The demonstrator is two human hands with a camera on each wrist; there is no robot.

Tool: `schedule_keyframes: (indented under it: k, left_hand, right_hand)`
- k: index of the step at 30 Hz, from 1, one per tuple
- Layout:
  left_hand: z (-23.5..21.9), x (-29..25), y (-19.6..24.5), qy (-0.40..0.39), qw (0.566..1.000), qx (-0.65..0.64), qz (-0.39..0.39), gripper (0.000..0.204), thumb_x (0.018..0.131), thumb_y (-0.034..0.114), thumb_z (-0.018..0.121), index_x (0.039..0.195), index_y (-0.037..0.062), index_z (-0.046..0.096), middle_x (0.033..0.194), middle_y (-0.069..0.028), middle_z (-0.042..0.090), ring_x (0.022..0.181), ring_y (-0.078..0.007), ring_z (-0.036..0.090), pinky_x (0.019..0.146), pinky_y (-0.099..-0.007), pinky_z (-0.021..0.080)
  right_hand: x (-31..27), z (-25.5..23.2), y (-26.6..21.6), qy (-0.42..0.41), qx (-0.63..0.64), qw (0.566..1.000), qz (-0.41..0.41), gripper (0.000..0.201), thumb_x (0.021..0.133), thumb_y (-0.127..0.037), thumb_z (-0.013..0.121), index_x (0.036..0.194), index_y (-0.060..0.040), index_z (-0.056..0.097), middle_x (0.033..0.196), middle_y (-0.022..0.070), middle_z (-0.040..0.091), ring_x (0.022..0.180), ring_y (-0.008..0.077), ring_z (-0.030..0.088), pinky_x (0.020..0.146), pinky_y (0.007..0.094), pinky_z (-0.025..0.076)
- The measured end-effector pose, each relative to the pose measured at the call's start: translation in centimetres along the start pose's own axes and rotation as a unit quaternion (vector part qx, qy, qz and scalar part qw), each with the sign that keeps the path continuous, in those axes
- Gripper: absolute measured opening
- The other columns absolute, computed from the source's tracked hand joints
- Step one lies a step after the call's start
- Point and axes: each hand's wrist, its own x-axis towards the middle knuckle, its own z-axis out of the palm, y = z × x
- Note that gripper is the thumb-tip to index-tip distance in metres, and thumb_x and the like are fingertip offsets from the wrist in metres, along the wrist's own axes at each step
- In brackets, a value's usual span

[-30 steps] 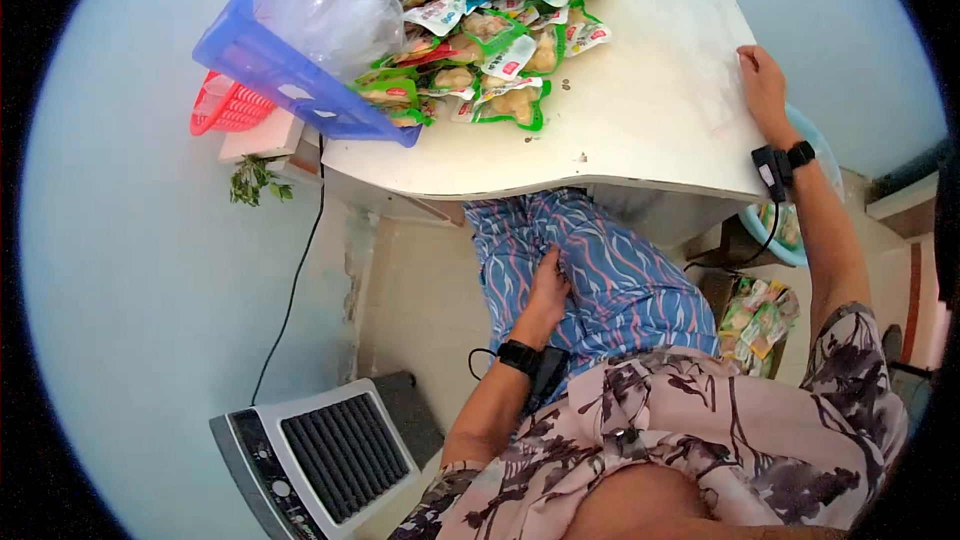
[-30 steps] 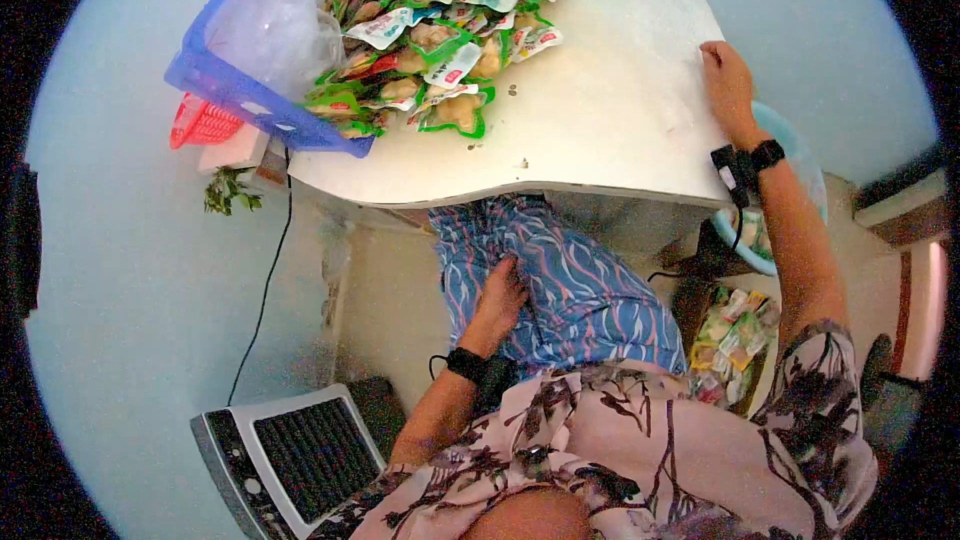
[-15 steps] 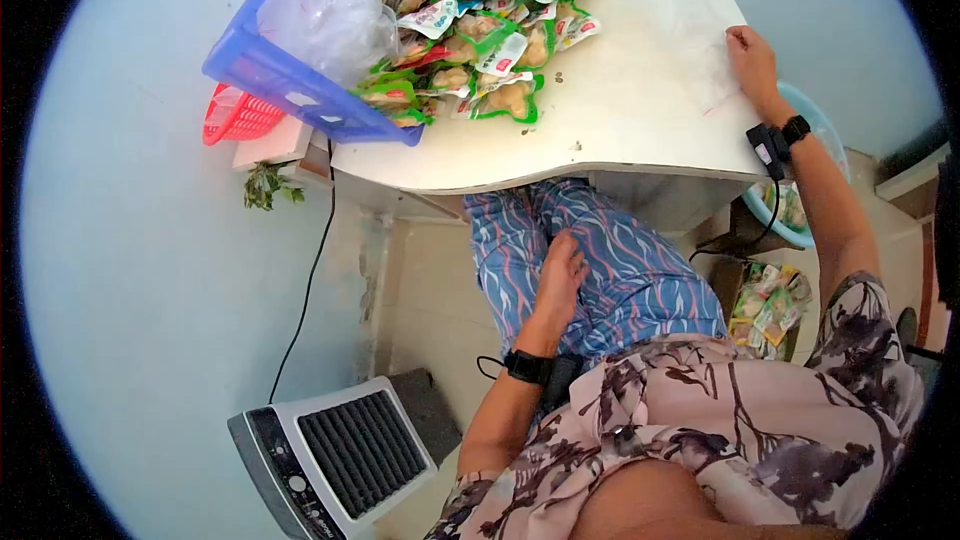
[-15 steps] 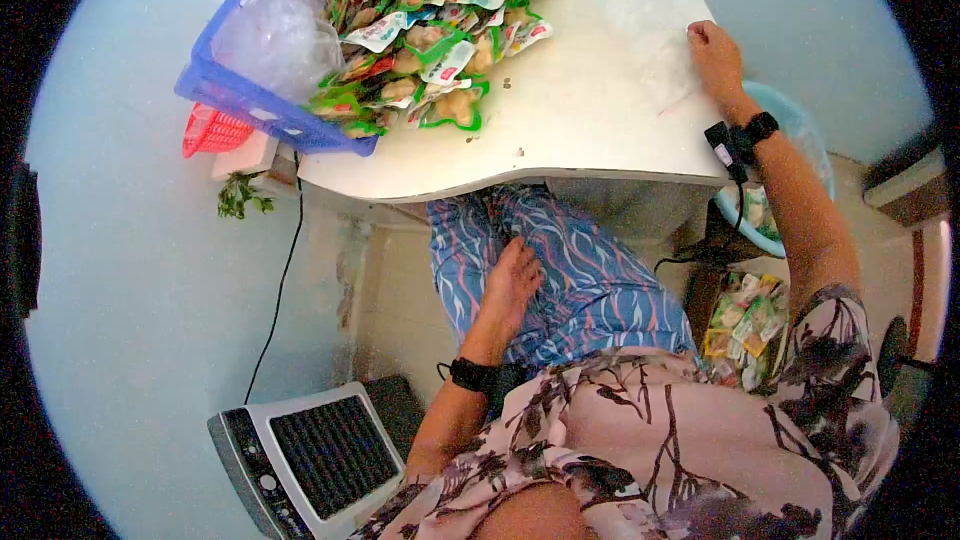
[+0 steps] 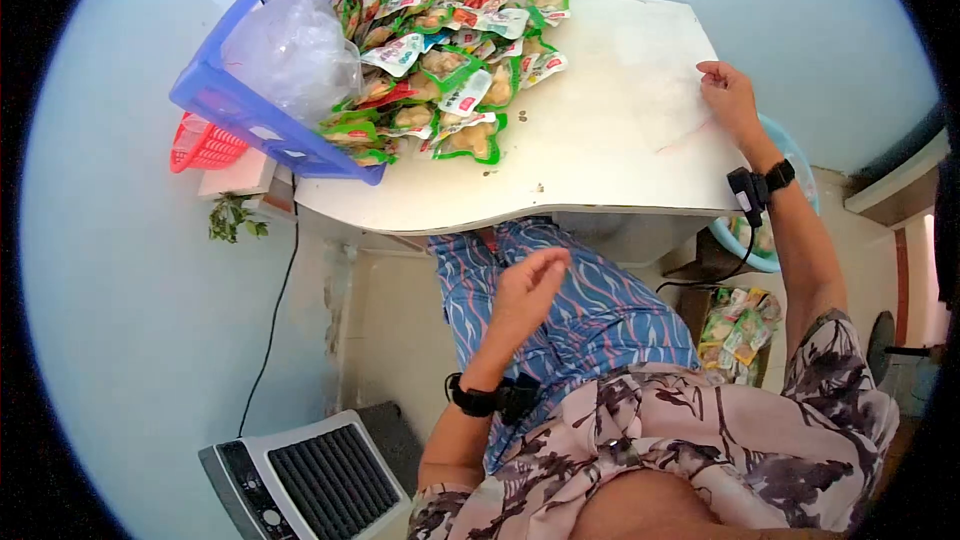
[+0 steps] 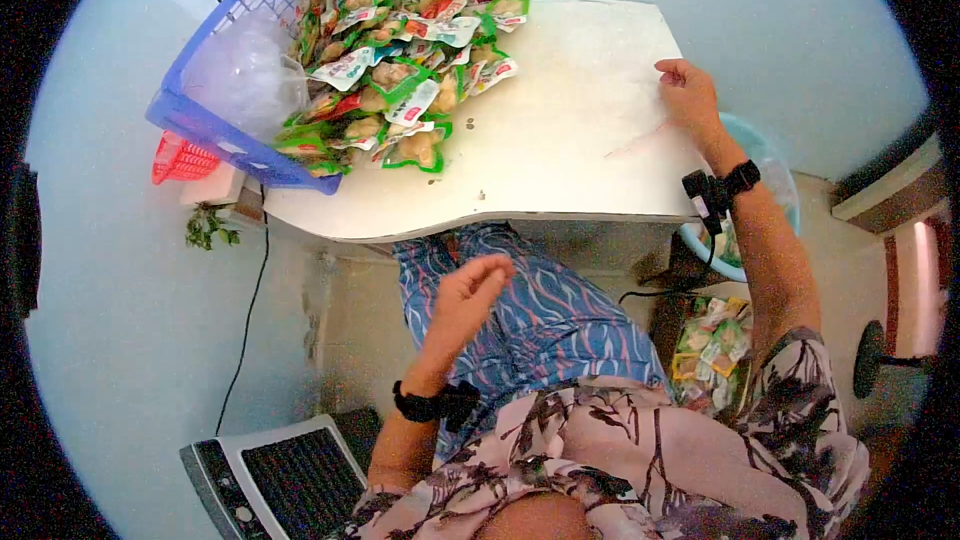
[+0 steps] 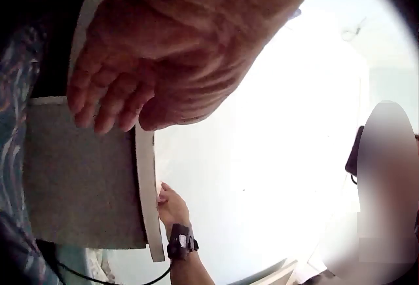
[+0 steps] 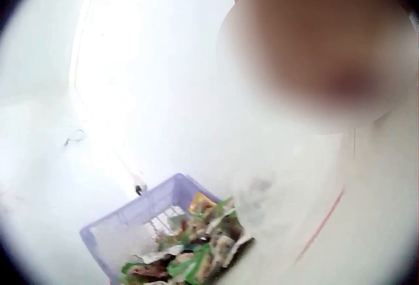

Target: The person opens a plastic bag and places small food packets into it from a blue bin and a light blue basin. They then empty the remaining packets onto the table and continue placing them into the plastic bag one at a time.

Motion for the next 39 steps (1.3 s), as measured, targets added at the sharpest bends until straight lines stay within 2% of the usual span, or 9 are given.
schedule_keyframes:
  k: [8,9,12,17,23,26,29,33,39]
  left_hand:
    - [-0.1,3.5,4.5,0.082,0.990,-0.046,0.101,0.024,0.094,0.016,0.059,0.110,-0.0021,0.064,0.088,-0.0024,0.068,0.076,-0.0067,0.059,0.069,-0.0216,0.047]
    - [-0.6,3.8,4.6,0.059,0.994,-0.005,0.089,0.032,0.098,0.022,0.053,0.120,-0.0002,0.059,0.107,-0.0093,0.066,0.093,-0.0131,0.063,0.079,-0.0253,0.049]
    - [-0.4,4.4,5.7,0.064,0.990,-0.113,0.058,0.041,0.101,0.031,0.047,0.127,0.0002,0.053,0.118,-0.0118,0.061,0.099,-0.0147,0.062,0.081,-0.0282,0.050]
    - [-0.3,4.2,3.7,0.005,0.969,-0.234,0.085,0.067,0.101,0.054,0.020,0.139,0.0030,0.040,0.136,-0.0159,0.050,0.120,-0.0262,0.053,0.100,-0.0411,0.043]
    - [-1.5,2.1,3.9,-0.050,0.912,-0.406,0.037,0.079,0.096,0.064,0.016,0.140,0.0029,0.038,0.130,-0.0190,0.055,0.114,-0.0288,0.057,0.095,-0.0420,0.047]
    - [-3.1,1.6,3.3,-0.070,0.885,-0.458,0.043,0.067,0.098,0.057,0.032,0.133,0.0017,0.047,0.119,-0.0165,0.061,0.106,-0.0250,0.061,0.088,-0.0374,0.052]
    - [-3.0,2.3,3.1,0.016,0.965,-0.260,0.042,0.040,0.097,0.035,0.052,0.118,0.0007,0.059,0.103,-0.0109,0.067,0.090,-0.0175,0.065,0.079,-0.0298,0.053]
    - [-4.3,4.2,1.8,0.096,0.972,-0.184,0.115,0.018,0.089,0.013,0.063,0.099,-0.0013,0.065,0.083,-0.0051,0.067,0.071,-0.0125,0.062,0.065,-0.0260,0.050]
    - [-7.7,6.3,3.0,0.288,0.898,0.134,0.303,0.013,0.087,0.010,0.063,0.090,-0.0019,0.064,0.072,-0.0119,0.065,0.061,-0.0205,0.062,0.057,-0.0333,0.048]
  right_hand:
    - [-5.2,-2.9,-16.0,-0.062,0.160,0.972,-0.162,0.022,0.089,-0.006,0.061,0.110,-0.0027,0.066,0.086,-0.0031,0.059,0.079,0.0060,0.053,0.073,0.0215,0.045]
    - [-6.1,-2.9,-17.5,-0.089,0.178,0.964,-0.174,0.022,0.089,-0.007,0.061,0.110,-0.0030,0.066,0.087,-0.0029,0.059,0.080,0.0059,0.053,0.074,0.0216,0.045]
    - [-9.0,-3.0,-20.4,-0.159,0.226,0.937,-0.212,0.023,0.089,-0.008,0.062,0.112,-0.0034,0.065,0.091,-0.0022,0.060,0.084,0.0057,0.053,0.075,0.0216,0.045]
    - [-11.4,-3.8,-20.5,-0.226,0.235,0.919,-0.221,0.025,0.089,-0.005,0.062,0.113,-0.0024,0.064,0.094,-0.0015,0.060,0.085,0.0059,0.052,0.076,0.0219,0.046]
    - [-11.8,-2.1,-16.9,-0.199,0.179,0.951,-0.152,0.025,0.087,-0.002,0.061,0.112,-0.0029,0.064,0.093,-0.0016,0.059,0.083,0.0060,0.052,0.075,0.0216,0.045]
    - [-12.6,-1.1,-16.9,-0.188,0.159,0.962,-0.121,0.025,0.087,-0.002,0.061,0.112,-0.0034,0.065,0.092,-0.0016,0.059,0.083,0.0060,0.052,0.075,0.0213,0.045]
    - [-12.4,0.0,-16.8,-0.227,0.121,0.957,-0.138,0.029,0.087,-0.002,0.062,0.116,-0.0034,0.063,0.096,-0.0008,0.059,0.085,0.0065,0.052,0.077,0.0221,0.045]
    - [-12.6,0.2,-16.4,-0.208,0.031,0.965,-0.157,0.042,0.088,-0.014,0.063,0.128,-0.0046,0.054,0.117,0.0079,0.055,0.097,0.0143,0.054,0.088,0.0304,0.046]
    - [-12.7,-5.0,-7.5,-0.156,-0.401,0.898,-0.089,0.075,0.091,-0.055,0.049,0.143,-0.0036,0.034,0.148,0.0283,0.027,0.137,0.0398,0.029,0.111,0.0483,0.025]
